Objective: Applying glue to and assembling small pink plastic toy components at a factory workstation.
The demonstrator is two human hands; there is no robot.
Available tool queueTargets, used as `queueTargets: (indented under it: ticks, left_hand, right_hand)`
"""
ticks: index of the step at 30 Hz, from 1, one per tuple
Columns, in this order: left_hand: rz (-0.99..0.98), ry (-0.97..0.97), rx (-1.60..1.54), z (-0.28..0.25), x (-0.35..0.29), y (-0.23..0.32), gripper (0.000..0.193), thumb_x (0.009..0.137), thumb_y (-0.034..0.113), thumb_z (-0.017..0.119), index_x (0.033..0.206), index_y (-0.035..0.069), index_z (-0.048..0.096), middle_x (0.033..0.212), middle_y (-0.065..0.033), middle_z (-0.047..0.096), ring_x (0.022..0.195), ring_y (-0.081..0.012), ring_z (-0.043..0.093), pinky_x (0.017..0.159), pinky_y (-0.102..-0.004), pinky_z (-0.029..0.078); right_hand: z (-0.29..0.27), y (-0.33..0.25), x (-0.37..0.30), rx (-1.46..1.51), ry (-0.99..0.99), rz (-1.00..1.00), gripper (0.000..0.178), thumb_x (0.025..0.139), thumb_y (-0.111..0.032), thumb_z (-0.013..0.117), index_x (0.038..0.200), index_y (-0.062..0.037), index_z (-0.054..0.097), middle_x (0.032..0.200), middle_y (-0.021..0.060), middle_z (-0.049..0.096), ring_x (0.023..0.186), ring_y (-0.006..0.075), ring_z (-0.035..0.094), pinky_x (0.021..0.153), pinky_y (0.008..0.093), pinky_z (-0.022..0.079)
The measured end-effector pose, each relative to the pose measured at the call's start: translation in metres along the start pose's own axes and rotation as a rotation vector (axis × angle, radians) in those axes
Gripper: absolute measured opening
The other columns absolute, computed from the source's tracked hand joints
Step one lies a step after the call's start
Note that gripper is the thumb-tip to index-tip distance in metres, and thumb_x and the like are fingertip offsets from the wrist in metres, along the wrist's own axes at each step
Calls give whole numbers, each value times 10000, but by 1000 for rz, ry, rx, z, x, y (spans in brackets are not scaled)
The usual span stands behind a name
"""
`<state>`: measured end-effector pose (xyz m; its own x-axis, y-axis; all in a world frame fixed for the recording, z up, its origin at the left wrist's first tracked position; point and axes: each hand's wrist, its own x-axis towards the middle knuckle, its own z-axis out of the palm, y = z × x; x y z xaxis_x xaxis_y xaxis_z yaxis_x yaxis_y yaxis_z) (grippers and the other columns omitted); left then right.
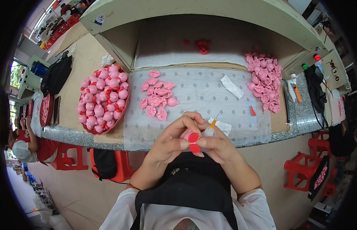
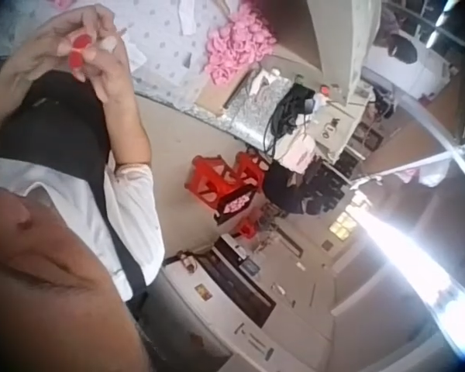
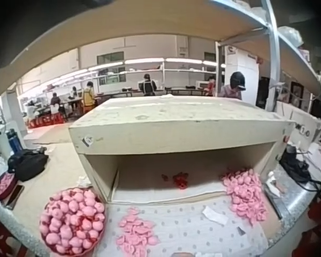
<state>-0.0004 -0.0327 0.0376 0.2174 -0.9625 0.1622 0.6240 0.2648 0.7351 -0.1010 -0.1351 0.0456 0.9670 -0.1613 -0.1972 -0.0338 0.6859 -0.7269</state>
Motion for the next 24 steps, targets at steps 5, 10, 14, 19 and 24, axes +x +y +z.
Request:
queueTargets:
  ticks: [5,10,14,19,24]
  left_hand:
    - [-12,26,-146,-18,3,-21,193,724,86,509,909,47,473,1044,-62,348,998,-166,382,827,-274,345]
    - [18,38,-77,-14,2,-21,260,739,111,511,988,47,472,1087,-75,355,1034,-176,381,861,-290,317]
    - [76,37,28,-14,1,-20,374,746,254,531,1028,22,450,1139,-115,339,1048,-211,378,823,-324,384]
    - [51,-19,46,-17,1,-24,436,785,341,507,1068,17,431,1157,-127,335,1067,-208,365,868,-328,328]
    - [6,-12,59,-17,0,-23,443,777,361,519,1047,18,444,1157,-123,337,1051,-196,370,862,-314,319]
  right_hand:
    - [-21,12,7,63,-39,52,345,683,-206,560,940,7,475,773,58,514,570,97,485,425,198,376]
    - [-20,8,5,1,-75,26,345,698,-216,557,946,9,476,760,52,512,555,93,481,425,190,375]
    - [-12,6,3,-1,-50,-6,317,723,-192,556,948,18,479,757,53,512,550,92,477,416,192,370]
    - [-21,11,0,14,-54,22,379,699,-224,591,950,31,468,775,68,517,540,117,489,381,211,354]
    - [-18,14,0,58,-36,-8,329,742,-212,568,953,18,465,695,57,504,523,104,471,403,196,360]
